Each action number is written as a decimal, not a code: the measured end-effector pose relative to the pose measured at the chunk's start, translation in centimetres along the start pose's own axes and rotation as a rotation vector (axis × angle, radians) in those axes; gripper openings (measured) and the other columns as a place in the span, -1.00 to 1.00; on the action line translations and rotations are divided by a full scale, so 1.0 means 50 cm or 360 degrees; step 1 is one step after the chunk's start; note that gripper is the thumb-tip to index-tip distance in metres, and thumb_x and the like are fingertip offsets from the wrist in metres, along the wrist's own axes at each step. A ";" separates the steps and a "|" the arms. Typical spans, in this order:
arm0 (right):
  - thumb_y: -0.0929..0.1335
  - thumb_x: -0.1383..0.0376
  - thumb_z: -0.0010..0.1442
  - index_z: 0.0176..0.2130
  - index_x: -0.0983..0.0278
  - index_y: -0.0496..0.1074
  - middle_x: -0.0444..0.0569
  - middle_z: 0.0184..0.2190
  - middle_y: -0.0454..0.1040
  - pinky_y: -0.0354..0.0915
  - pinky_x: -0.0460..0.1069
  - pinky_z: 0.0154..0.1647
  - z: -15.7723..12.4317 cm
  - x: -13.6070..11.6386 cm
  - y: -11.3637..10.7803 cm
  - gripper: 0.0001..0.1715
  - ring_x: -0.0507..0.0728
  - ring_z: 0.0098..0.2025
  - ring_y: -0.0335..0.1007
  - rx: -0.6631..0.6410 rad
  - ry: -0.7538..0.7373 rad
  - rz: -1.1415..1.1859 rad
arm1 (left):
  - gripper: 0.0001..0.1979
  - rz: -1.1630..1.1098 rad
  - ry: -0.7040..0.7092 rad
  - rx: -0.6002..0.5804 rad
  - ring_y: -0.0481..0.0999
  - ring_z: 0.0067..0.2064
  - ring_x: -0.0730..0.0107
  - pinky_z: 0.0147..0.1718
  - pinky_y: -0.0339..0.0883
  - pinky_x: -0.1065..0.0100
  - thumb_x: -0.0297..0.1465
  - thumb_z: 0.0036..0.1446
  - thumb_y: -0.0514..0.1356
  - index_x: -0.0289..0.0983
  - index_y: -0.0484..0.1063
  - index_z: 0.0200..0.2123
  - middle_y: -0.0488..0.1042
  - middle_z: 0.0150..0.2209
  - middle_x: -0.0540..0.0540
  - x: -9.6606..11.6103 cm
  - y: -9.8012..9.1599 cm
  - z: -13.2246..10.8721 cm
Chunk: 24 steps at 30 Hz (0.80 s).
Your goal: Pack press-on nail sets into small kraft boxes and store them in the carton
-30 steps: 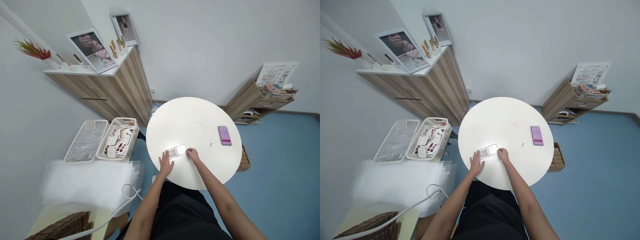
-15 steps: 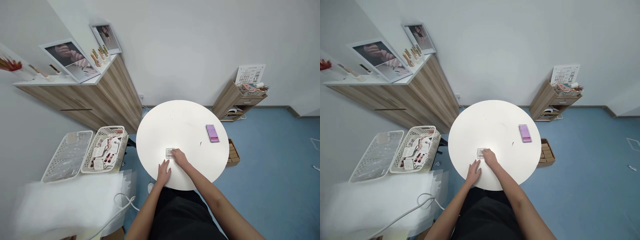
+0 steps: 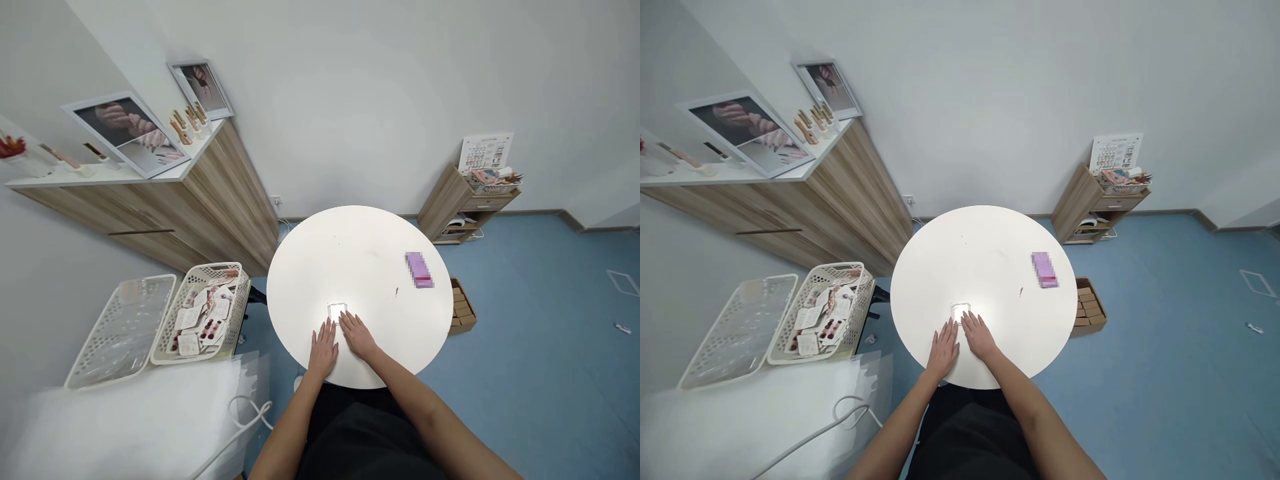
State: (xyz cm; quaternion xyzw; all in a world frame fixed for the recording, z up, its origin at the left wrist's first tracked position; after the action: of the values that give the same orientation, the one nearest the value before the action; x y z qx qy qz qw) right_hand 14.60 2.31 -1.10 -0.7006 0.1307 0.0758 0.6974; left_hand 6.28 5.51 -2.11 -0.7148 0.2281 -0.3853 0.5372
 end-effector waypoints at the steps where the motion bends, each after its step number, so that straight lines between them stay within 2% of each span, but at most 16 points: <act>1: 0.19 0.43 0.27 0.34 0.32 0.07 0.14 0.36 0.04 0.01 0.24 0.34 0.000 0.000 -0.002 -0.33 0.26 0.40 -0.12 -0.0001 0.0002 -0.0005 | -0.33 0.0009 -0.0017 -0.0013 -0.09 0.40 0.12 0.29 -0.16 -0.12 -0.41 0.27 -0.12 -0.13 -0.31 0.40 -0.14 0.41 -0.11 0.000 0.000 0.000; 7: 0.20 0.36 0.29 0.30 0.26 0.14 0.12 0.32 0.14 -0.06 0.29 0.34 0.022 0.012 -0.021 -0.39 0.27 0.36 -0.02 0.0013 0.0040 0.0091 | -0.30 -0.0014 -0.0060 -0.0140 -0.13 0.41 0.07 0.26 -0.21 -0.24 -0.37 0.26 -0.08 -0.13 -0.33 0.40 -0.20 0.42 -0.14 -0.002 0.000 0.005; 9: 0.26 0.32 0.24 0.31 0.27 0.10 0.15 0.33 0.11 -0.05 0.29 0.33 0.042 0.025 -0.025 -0.32 0.29 0.37 -0.04 0.0011 0.0059 0.0155 | -0.23 0.0010 -0.0168 -0.0101 -0.22 0.41 -0.03 0.22 -0.22 -0.32 -0.23 0.24 0.00 -0.17 -0.35 0.40 -0.26 0.42 -0.20 -0.020 -0.005 0.012; 11: 0.33 0.28 0.17 0.33 0.31 0.05 0.20 0.34 0.08 -0.02 0.28 0.32 0.065 0.045 -0.023 -0.20 0.32 0.37 -0.07 -0.0018 0.0098 0.0201 | -0.06 0.0066 -0.0361 -0.0080 -0.35 0.41 -0.18 0.16 -0.27 -0.45 -0.04 0.14 0.11 -0.20 -0.34 0.40 -0.33 0.42 -0.28 -0.050 -0.006 0.017; 14: 0.40 0.24 0.10 0.30 0.31 0.07 0.23 0.28 0.19 0.06 0.27 0.27 0.101 0.070 -0.020 -0.14 0.35 0.32 0.05 -0.0076 0.0056 0.0242 | 0.15 0.0136 -0.0549 -0.0181 -0.47 0.39 -0.31 0.08 -0.31 -0.56 0.15 -0.07 0.21 -0.22 -0.30 0.40 -0.38 0.42 -0.34 -0.080 0.013 0.023; 17: 0.40 0.22 0.10 0.25 0.28 0.14 0.21 0.20 0.28 0.13 0.24 0.22 0.145 0.092 -0.038 -0.22 0.33 0.23 0.17 -0.0049 -0.0046 0.0225 | 0.24 0.0200 -0.0567 -0.0258 -0.54 0.37 -0.37 0.04 -0.33 -0.60 0.18 -0.18 0.25 -0.23 -0.28 0.40 -0.40 0.41 -0.35 -0.083 0.030 0.029; 21: 0.38 0.23 0.13 0.22 0.29 0.15 0.23 0.18 0.28 0.16 0.22 0.20 0.225 0.136 -0.064 -0.28 0.33 0.20 0.17 -0.0002 -0.0044 0.0120 | 0.26 0.0228 -0.0592 -0.0265 -0.58 0.36 -0.39 0.04 -0.38 -0.62 0.16 -0.26 0.32 -0.18 -0.21 0.39 -0.37 0.41 -0.34 -0.079 0.039 0.032; 24: 0.35 0.24 0.14 0.23 0.30 0.14 0.23 0.19 0.27 0.15 0.20 0.20 0.286 0.167 -0.068 -0.30 0.32 0.21 0.16 -0.0026 -0.0012 0.0074 | 0.28 0.0212 -0.0624 -0.0244 -0.58 0.35 -0.39 0.06 -0.42 -0.60 0.15 -0.31 0.35 -0.15 -0.19 0.39 -0.35 0.41 -0.32 -0.081 0.045 0.031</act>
State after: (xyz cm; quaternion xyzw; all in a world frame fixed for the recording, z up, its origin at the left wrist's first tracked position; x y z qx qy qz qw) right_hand 24.63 15.91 -0.46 -0.7027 0.1438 0.0958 0.6902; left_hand 5.30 8.71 -5.69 -0.7980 0.1947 -0.1841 0.5397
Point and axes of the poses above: each hand's wrist, its own z-axis towards the middle knuckle, its own y-axis out of the palm, x = y × z, the point moved 10 cm from there along z, towards the middle knuckle
